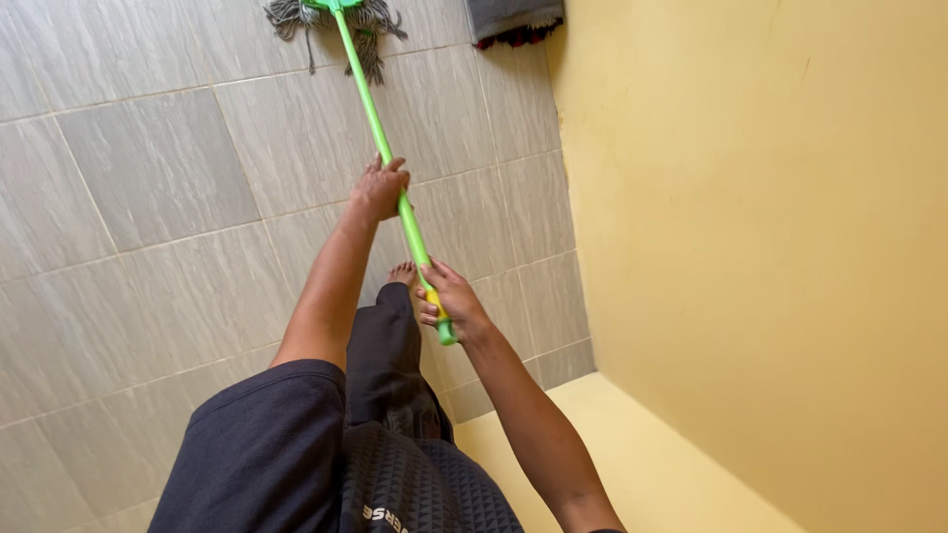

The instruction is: The person mops the tiled floor of a room by hand using a green-handled mop, moving it back and forth across the surface and reaching toward the corners.

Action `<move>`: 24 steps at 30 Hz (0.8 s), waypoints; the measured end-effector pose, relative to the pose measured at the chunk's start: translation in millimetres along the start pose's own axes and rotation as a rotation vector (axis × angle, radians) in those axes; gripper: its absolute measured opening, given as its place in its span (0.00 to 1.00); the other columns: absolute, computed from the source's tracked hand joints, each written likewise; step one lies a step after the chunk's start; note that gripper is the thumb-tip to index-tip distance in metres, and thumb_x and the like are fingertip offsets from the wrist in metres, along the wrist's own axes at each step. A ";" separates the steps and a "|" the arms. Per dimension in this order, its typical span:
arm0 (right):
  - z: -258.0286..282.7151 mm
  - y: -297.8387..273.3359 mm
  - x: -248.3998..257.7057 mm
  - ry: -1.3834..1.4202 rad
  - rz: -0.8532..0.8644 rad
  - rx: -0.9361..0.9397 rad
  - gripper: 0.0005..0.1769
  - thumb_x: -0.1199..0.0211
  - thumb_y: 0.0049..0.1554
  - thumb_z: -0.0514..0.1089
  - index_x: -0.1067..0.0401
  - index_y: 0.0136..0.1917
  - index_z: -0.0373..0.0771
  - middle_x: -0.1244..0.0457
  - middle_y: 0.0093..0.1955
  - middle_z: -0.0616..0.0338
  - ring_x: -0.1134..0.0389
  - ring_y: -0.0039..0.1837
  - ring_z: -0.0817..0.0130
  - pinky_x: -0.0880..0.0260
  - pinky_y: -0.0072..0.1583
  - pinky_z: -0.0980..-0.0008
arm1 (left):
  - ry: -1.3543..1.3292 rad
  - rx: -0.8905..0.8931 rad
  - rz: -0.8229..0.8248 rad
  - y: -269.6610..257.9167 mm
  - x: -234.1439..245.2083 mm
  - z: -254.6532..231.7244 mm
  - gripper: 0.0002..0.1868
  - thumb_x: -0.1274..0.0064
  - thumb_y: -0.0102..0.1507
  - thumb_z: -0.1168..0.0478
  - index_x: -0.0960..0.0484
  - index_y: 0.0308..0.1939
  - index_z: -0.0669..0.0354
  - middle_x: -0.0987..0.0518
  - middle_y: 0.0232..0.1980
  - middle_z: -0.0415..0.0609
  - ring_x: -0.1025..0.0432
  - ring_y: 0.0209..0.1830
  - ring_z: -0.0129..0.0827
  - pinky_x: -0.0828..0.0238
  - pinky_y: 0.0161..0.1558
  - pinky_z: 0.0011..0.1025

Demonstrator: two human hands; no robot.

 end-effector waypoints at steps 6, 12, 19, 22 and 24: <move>21.7 -57.5 47.1 -0.090 -0.028 -0.034 0.32 0.44 0.67 0.50 0.47 0.81 0.48 0.42 0.36 0.64 0.46 0.27 0.80 0.43 0.29 0.77 | 0.187 -0.107 0.080 1.2 -44.4 -72.4 0.24 0.29 0.51 0.48 0.19 0.44 0.55 0.20 0.55 0.50 0.31 0.67 0.38 0.57 0.79 0.60; 2.2 -136.3 81.6 -0.048 -0.116 -0.140 0.34 0.45 0.65 0.51 0.51 0.81 0.54 0.42 0.35 0.62 0.47 0.26 0.80 0.45 0.27 0.79 | -0.087 -0.143 0.066 -45.9 -75.4 -140.4 0.27 0.28 0.49 0.42 0.20 0.37 0.56 0.25 0.48 0.49 0.26 0.54 0.49 0.63 0.76 0.68; 14.2 -250.9 150.4 -0.070 -0.219 -0.224 0.32 0.47 0.65 0.50 0.47 0.80 0.52 0.44 0.34 0.61 0.49 0.24 0.79 0.48 0.25 0.79 | -0.192 -0.116 0.084 -89.5 -115.2 -261.5 0.31 0.31 0.49 0.37 0.20 0.37 0.58 0.26 0.45 0.52 0.25 0.50 0.53 0.68 0.74 0.74; 20.2 -298.2 209.1 -0.103 -0.258 -0.263 0.33 0.46 0.65 0.49 0.46 0.81 0.51 0.45 0.33 0.60 0.50 0.24 0.78 0.49 0.24 0.78 | -0.251 -0.112 0.065 -113.0 -137.4 -329.6 0.32 0.31 0.49 0.35 0.19 0.35 0.60 0.26 0.45 0.55 0.26 0.50 0.59 0.69 0.74 0.75; 16.2 -332.5 255.7 -0.129 -0.258 -0.272 0.33 0.46 0.65 0.48 0.46 0.81 0.50 0.45 0.33 0.60 0.51 0.23 0.78 0.50 0.24 0.78 | -0.255 -0.100 0.101 -125.0 -151.7 -370.7 0.33 0.32 0.50 0.34 0.19 0.35 0.61 0.26 0.45 0.57 0.26 0.49 0.58 0.71 0.73 0.78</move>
Point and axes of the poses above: each hand's wrist, its own y-axis towards the middle knuckle, its own x-axis out of the back of the hand, z = x × y, the point moved 10 cm from there along y, towards the middle knuckle
